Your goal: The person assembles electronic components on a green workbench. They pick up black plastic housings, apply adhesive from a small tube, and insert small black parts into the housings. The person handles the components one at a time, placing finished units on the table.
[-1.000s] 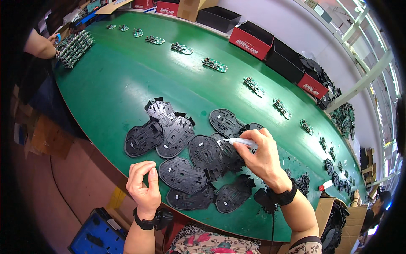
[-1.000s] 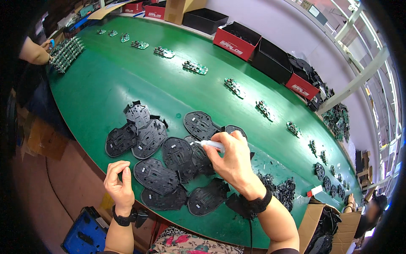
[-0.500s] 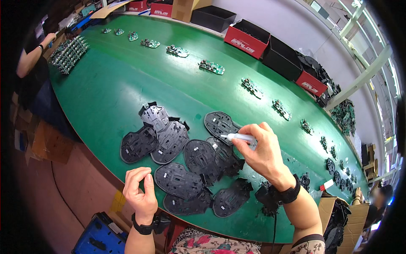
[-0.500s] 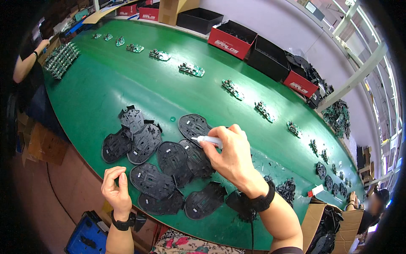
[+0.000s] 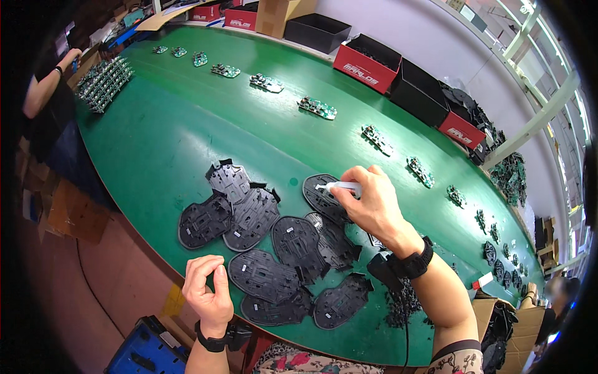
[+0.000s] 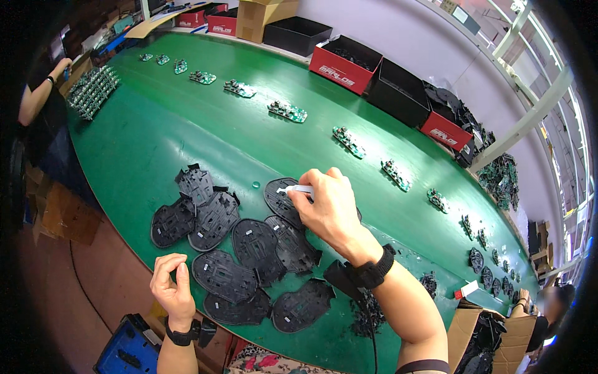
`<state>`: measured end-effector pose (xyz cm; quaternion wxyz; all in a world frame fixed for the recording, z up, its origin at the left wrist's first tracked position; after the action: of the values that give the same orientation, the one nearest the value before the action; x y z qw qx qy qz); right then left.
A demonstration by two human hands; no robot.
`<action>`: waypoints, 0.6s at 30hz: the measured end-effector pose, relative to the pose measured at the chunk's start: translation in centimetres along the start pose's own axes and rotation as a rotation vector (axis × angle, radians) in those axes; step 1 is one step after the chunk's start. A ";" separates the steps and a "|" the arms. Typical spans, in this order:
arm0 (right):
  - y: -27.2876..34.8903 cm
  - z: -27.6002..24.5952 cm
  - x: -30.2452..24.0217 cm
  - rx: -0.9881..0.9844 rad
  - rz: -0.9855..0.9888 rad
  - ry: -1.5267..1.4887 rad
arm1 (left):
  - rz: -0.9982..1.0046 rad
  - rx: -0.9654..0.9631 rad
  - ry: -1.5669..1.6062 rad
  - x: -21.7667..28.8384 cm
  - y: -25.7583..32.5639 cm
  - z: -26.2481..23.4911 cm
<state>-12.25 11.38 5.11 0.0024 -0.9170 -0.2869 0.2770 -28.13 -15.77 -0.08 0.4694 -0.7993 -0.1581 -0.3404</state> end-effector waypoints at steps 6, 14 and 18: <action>0.0 -0.1 0.1 0.007 -0.015 -0.025 | -0.003 -0.003 -0.001 -0.2 0.0 0.1; 1.5 -5.0 3.5 0.089 0.088 0.006 | 0.009 -0.006 -0.018 -0.3 0.2 0.1; 2.8 -6.2 6.9 0.067 0.167 0.071 | 0.014 -0.007 0.003 -0.3 0.2 0.3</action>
<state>-2.96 13.65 6.40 0.0200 -0.9463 -0.1999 0.2531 -28.12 -15.62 -0.57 0.4690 -0.8016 -0.1508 -0.3388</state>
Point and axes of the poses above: each hand's wrist, its own y-axis away from the middle knuckle, its own z-axis out of the palm, x = y × z, the point moved 9 cm from there along -y, towards the middle knuckle, and after that the axes turned 9 degrees about z, right-handed, at the moved point
